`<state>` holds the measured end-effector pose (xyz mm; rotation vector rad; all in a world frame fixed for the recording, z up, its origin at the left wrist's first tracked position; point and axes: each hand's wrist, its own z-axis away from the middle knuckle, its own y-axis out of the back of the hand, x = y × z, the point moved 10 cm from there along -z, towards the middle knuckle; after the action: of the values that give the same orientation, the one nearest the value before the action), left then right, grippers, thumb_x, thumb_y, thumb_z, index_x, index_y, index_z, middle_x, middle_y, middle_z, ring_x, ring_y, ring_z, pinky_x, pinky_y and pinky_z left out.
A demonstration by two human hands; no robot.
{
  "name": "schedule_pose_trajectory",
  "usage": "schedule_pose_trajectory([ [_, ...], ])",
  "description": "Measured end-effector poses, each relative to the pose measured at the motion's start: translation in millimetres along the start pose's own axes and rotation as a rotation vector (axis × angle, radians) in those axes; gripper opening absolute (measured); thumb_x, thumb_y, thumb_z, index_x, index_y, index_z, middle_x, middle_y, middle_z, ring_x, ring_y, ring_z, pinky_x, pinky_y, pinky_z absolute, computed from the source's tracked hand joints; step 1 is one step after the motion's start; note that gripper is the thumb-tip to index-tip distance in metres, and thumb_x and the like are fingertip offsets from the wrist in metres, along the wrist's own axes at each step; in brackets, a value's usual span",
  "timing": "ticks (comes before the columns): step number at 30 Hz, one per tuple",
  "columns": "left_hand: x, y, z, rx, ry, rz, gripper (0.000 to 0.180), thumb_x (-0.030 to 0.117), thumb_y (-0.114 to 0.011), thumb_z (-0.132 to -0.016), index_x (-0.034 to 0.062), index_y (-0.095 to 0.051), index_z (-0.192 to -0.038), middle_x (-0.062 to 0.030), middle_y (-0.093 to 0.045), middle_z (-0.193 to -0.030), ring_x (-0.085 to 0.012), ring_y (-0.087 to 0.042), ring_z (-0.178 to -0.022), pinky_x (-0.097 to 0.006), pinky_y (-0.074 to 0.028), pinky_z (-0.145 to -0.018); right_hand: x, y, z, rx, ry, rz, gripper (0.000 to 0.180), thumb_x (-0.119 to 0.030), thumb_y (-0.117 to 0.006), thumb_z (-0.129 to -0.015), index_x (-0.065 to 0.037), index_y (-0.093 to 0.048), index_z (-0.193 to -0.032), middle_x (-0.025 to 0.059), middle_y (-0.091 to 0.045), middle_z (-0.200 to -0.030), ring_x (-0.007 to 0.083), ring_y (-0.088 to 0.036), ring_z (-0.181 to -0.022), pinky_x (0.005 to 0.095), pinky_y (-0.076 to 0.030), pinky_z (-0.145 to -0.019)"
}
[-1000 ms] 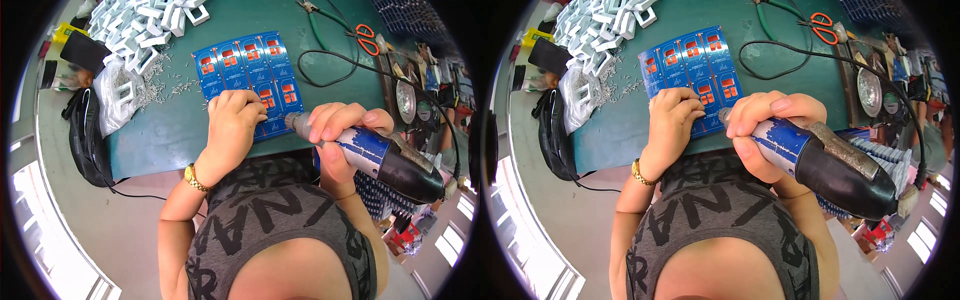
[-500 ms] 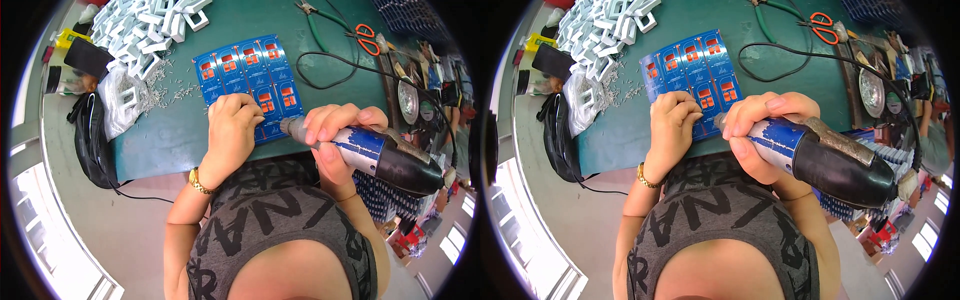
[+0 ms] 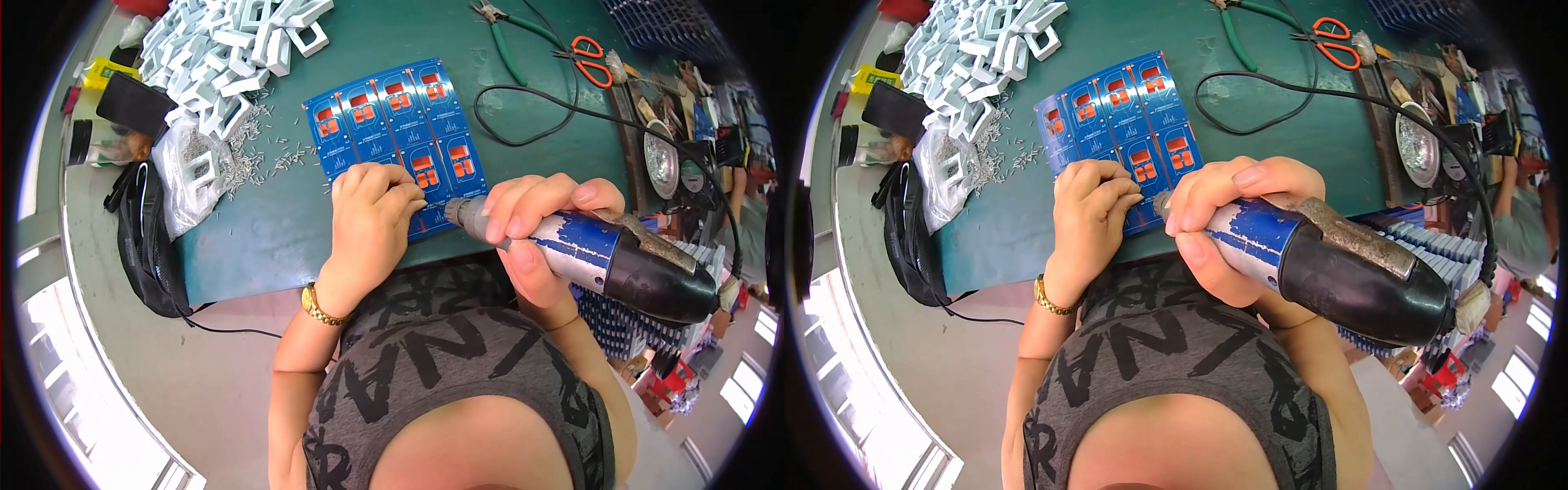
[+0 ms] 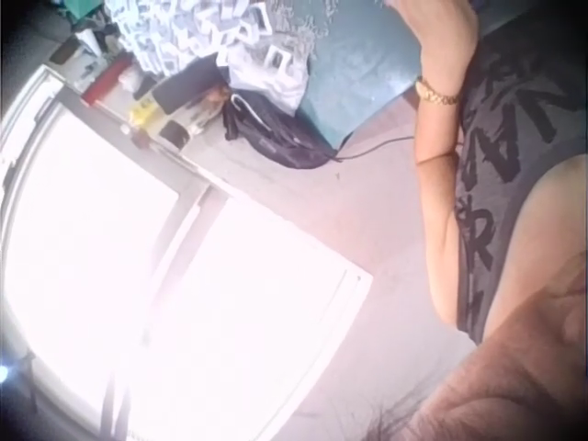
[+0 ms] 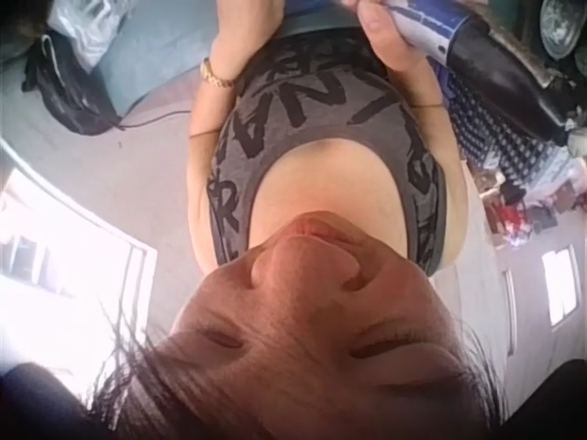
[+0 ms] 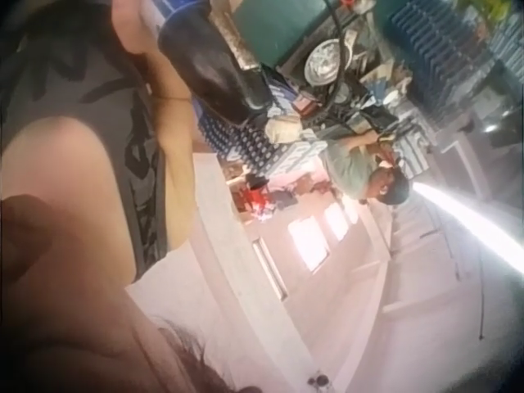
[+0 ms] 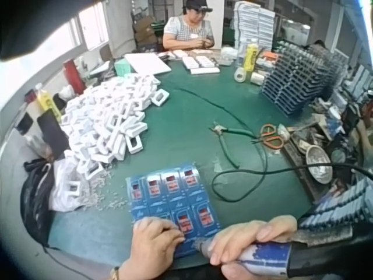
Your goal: The person assembles electronic components onto a circuit board using an electric screwdriver to secure screws into housing parts.
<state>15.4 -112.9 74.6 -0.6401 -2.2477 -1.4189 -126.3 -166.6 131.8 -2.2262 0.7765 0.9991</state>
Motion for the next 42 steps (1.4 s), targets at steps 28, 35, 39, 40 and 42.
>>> schedule_pose_trajectory([
  [28,-118,65,-6,0.054,0.427,-0.314,0.011,0.011,-0.072,-0.078,0.0064,-0.064,-0.084,-0.0084,-0.062,-0.086,-0.0299,-0.058,-0.080,-0.040,-0.047,-0.070,7,-58,-34,-0.255,-0.107,0.259,0.055,0.016,-0.059,-0.076,-0.012,-0.033,-0.115,0.0126,-0.055,-0.086,0.0218,-0.058,-0.070,0.0367,-0.052,-0.063],
  [35,-104,59,-9,0.061,0.276,-0.301,0.010,0.009,-0.069,-0.080,0.0070,-0.060,-0.084,-0.0077,-0.059,-0.080,-0.0296,-0.054,-0.074,-0.040,-0.043,-0.066,21,-70,-45,-0.325,-0.179,0.237,0.057,0.016,-0.061,-0.074,-0.012,-0.034,-0.115,0.0129,-0.055,-0.087,0.0210,-0.058,-0.072,0.0340,-0.052,-0.063],
  [39,-112,69,-9,0.130,0.385,-0.153,0.009,0.005,-0.067,-0.082,0.0044,-0.058,-0.084,-0.0088,-0.060,-0.081,-0.0289,-0.057,-0.077,-0.039,-0.045,-0.068,22,-59,-48,-0.301,-0.191,0.184,0.055,0.010,-0.065,-0.076,-0.012,-0.035,-0.116,0.0118,-0.054,-0.084,0.0199,-0.056,-0.069,0.0315,-0.049,-0.060],
  [40,-116,71,-8,0.165,0.440,-0.065,0.008,0.003,-0.066,-0.082,0.0033,-0.059,-0.085,-0.0092,-0.061,-0.081,-0.0274,-0.058,-0.076,-0.037,-0.046,-0.068,22,-54,-47,-0.289,-0.170,0.180,0.055,0.007,-0.067,-0.076,-0.012,-0.035,-0.116,0.0114,-0.054,-0.083,0.0196,-0.056,-0.069,0.0308,-0.049,-0.059],
  [42,-111,78,-9,0.216,0.439,0.024,0.008,0.002,-0.067,-0.082,0.0023,-0.060,-0.086,-0.0087,-0.061,-0.080,-0.0242,-0.059,-0.074,-0.034,-0.047,-0.067,21,-45,-47,-0.232,-0.128,0.192,0.055,0.002,-0.070,-0.076,-0.013,-0.036,-0.117,0.0092,-0.053,-0.077,0.0185,-0.055,-0.064,0.0309,-0.048,-0.057],
])
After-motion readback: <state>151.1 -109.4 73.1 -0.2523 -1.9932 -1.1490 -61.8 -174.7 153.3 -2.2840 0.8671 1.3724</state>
